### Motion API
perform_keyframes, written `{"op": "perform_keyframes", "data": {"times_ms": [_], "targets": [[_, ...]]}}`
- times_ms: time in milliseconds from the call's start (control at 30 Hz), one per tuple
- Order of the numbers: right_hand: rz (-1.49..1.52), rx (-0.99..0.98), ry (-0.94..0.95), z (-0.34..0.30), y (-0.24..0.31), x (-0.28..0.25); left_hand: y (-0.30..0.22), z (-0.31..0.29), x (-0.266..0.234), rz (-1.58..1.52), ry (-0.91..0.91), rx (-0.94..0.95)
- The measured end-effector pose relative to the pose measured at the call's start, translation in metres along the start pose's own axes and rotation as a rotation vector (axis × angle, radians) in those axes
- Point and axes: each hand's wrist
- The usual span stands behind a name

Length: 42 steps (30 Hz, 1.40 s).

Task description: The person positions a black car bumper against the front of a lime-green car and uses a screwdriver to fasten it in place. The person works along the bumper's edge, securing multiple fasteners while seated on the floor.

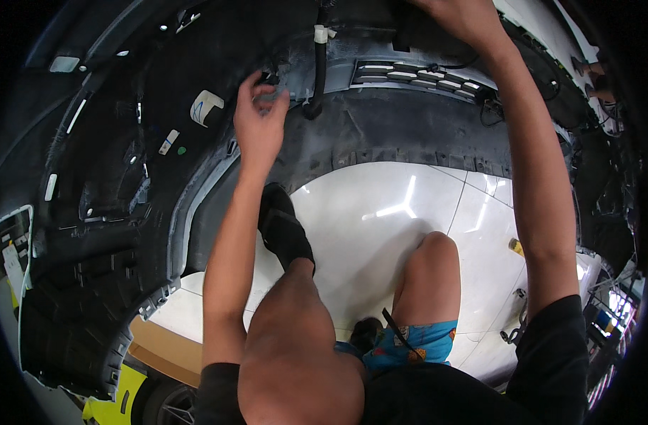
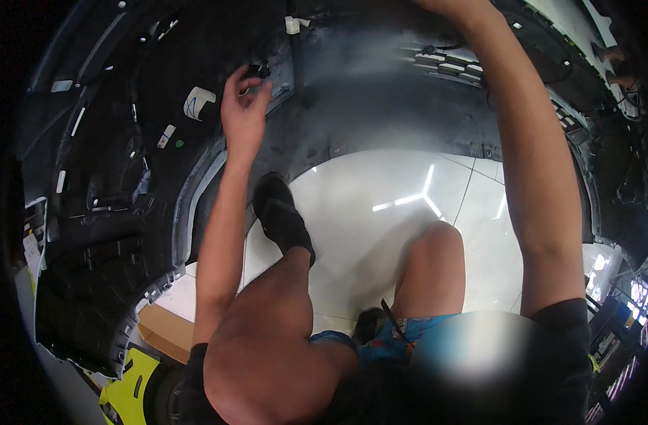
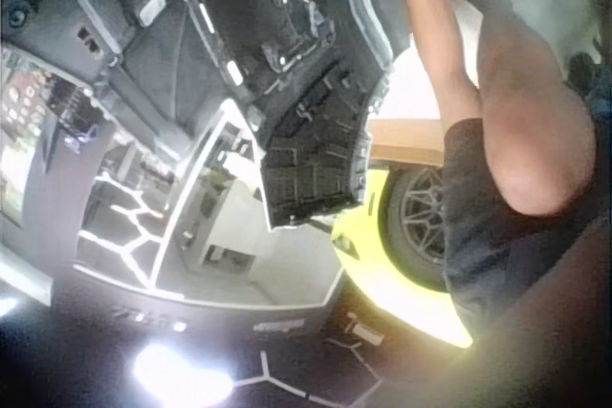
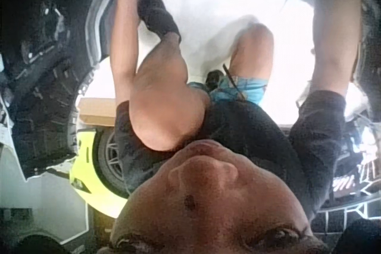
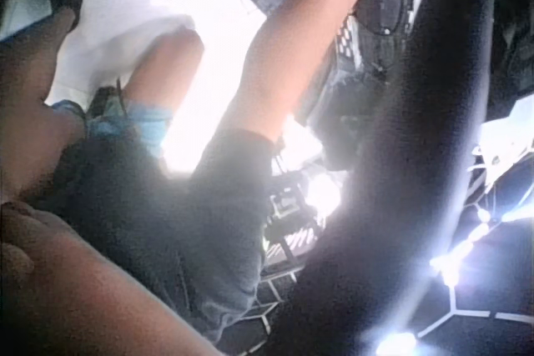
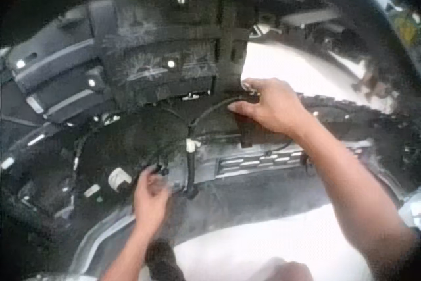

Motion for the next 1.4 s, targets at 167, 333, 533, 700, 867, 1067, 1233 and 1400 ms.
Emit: {"op": "perform_keyframes", "data": {"times_ms": [167, 333, 533, 700, 867, 1067, 1233, 1400], "targets": [[0.039, 0.085, 0.140, 0.003, 0.000, -0.008, 0.004, 0.032, 0.020, 0.240, 0.016, -0.028], [0.151, -0.003, -0.022, -0.019, -0.011, 0.013, 0.029, -0.017, 0.009, 0.222, -0.027, -0.146], [0.241, 0.050, -0.085, -0.028, -0.009, 0.021, 0.037, -0.007, -0.011, 0.091, -0.162, -0.289], [0.503, 0.061, -0.117, -0.026, -0.007, 0.029, 0.044, 0.029, 0.002, -1.031, -0.356, -0.756], [0.399, 0.197, 0.019, -0.022, 0.004, 0.018, 0.058, 0.030, 0.014, -1.274, -0.455, -0.696], [0.283, 0.062, -0.086, -0.027, -0.012, 0.042, 0.041, 0.041, 0.018, -1.267, -0.523, -0.805], [0.239, 0.114, -0.073, -0.026, -0.003, 0.042, 0.040, 0.048, 0.015, -1.345, -0.607, -0.829], [0.203, 0.058, -0.159, -0.025, -0.007, 0.045, 0.041, 0.034, 0.019, -1.260, -0.411, -0.853]]}}
Point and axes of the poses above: each hand's wrist, its own z-axis towards the middle knuckle, its own x-axis out of the palm, y = z × x, and after that the axes turned 12 degrees about -z, right-handed
